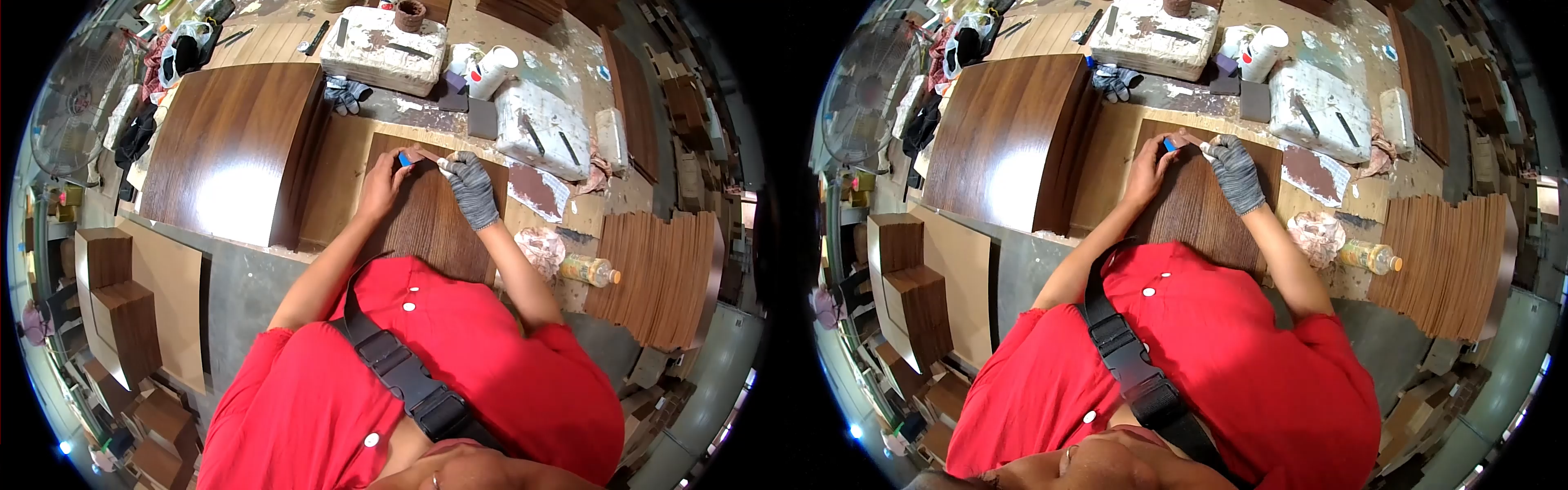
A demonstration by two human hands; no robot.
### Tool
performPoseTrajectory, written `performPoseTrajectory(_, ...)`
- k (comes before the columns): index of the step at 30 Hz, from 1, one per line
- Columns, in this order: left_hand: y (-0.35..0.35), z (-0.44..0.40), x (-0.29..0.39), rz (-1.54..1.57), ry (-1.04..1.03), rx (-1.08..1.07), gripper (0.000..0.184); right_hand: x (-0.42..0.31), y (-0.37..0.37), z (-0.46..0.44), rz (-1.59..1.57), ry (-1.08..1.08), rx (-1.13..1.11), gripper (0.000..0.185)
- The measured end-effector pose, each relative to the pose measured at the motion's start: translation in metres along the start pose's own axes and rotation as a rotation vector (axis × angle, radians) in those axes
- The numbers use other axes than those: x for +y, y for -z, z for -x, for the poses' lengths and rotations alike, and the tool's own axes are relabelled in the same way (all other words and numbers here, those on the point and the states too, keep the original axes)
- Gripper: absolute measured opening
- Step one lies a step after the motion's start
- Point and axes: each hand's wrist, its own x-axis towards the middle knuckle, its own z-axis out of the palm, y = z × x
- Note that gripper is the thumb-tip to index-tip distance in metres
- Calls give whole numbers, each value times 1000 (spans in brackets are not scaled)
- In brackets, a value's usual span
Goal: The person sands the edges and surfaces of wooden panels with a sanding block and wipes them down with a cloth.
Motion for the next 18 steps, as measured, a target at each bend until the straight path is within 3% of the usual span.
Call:
performPoseTrajectory(7, -3, -1, -6, 50, 6, -2, 37, 4, -23, 7, -64, -53, 114, 14)
performPoseTrajectory(8, -3, -1, -7, 48, 5, 0, 37, 7, -23, 14, 71, 35, 108, 14)
performPoseTrajectory(11, -3, -1, -10, -18, -39, 13, 37, 1, -24, 30, 67, 127, 117, 13)
performPoseTrajectory(13, -4, -1, -7, 13, -28, 19, 36, -7, -20, 24, 36, 111, 122, 12)
performPoseTrajectory(15, -3, 0, -4, 22, -20, 4, 36, -11, -19, 13, -18, -39, 192, 10)
performPoseTrajectory(18, -3, -1, -3, 34, -20, 6, 36, 11, -30, 21, 40, 9, 193, 9)
